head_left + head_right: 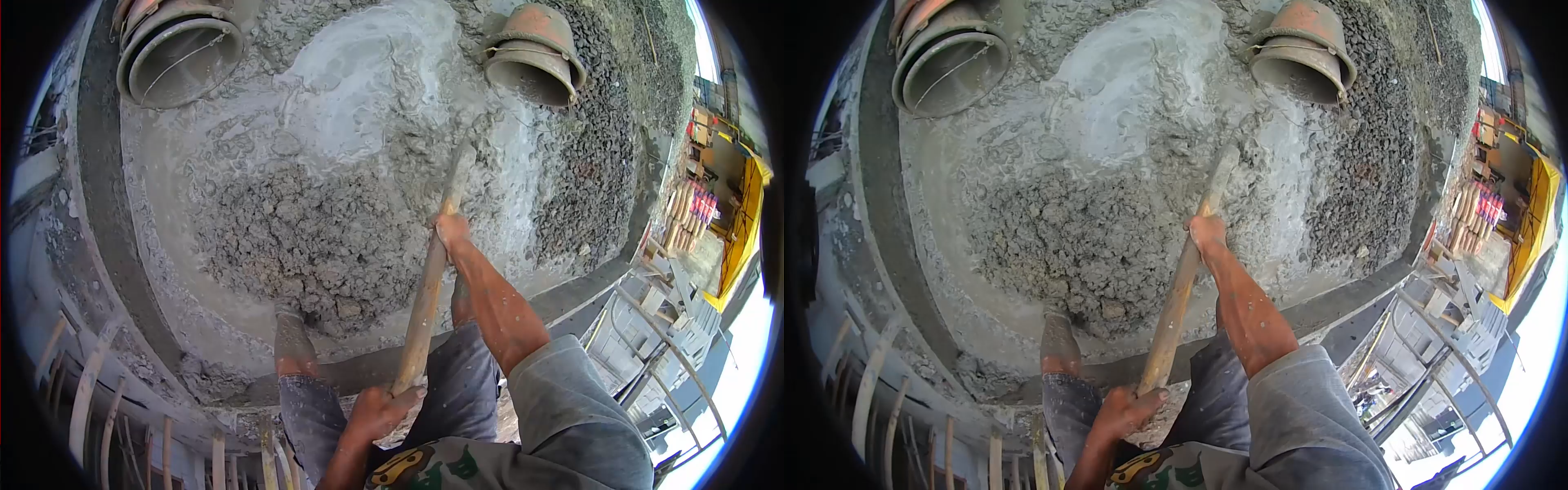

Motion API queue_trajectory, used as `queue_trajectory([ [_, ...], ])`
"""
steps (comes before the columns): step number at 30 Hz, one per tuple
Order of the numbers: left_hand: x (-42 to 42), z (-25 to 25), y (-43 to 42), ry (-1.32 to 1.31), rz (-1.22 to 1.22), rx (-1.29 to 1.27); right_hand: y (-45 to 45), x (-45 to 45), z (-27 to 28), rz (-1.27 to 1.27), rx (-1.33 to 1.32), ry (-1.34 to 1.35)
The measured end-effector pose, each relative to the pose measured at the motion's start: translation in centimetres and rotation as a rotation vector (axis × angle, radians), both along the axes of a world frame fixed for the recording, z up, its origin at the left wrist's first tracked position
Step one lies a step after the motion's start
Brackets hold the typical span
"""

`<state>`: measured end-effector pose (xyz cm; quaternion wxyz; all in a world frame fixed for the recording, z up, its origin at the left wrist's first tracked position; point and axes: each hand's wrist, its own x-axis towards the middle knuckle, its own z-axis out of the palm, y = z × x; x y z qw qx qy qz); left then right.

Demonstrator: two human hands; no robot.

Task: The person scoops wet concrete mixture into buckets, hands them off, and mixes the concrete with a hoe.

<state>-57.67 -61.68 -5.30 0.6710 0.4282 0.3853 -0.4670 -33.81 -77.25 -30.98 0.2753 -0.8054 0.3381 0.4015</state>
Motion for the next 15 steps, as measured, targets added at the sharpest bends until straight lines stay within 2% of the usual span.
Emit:
queue_trajectory([
  [1, -1.3, 1.2, 1.9, -0.045, -0.114, 0.048, 0.3, -2.6, 0.8, -0.114, 0.057, 0.018],
  [2, -3.2, 2.5, 3.8, -0.226, -0.236, 0.117, 0.4, -5.8, 1.9, -0.221, 0.113, 0.04],
  [4, -5.6, 5.7, 7.5, -0.157, -0.407, 0.167, 3.8, -10.3, 7.4, -0.381, 0.04, 0.148],
  [5, -6.7, 6.9, 8.9, -0.124, -0.486, 0.186, 3.0, -13.6, 6.9, -0.447, 0.105, 0.136],
  [7, -11.2, 8.3, 11.3, 0.116, -0.529, 0.108, 6.8, -16.7, 12.4, -0.553, 0.21, 0.111],
  [9, -15.3, 10.1, 13.7, 0.205, -0.305, 0.192, 8.4, -20.2, 14.3, -0.561, 0.313, 0.112],
  [11, -19.6, 11.4, 14.2, 0.401, 0.051, 0.255, 11.1, -20.0, 17.1, -0.388, 0.338, 0.139],
  [14, -18.2, 11.4, 11.6, 0.316, 0.305, 0.278, 13.2, -14.6, 18.8, -0.296, 0.559, 0.055],
  [15, -16.1, 10.2, 9.6, 0.287, 0.277, 0.276, 13.5, -10.8, 18.6, -0.306, 0.624, 0.075],
])
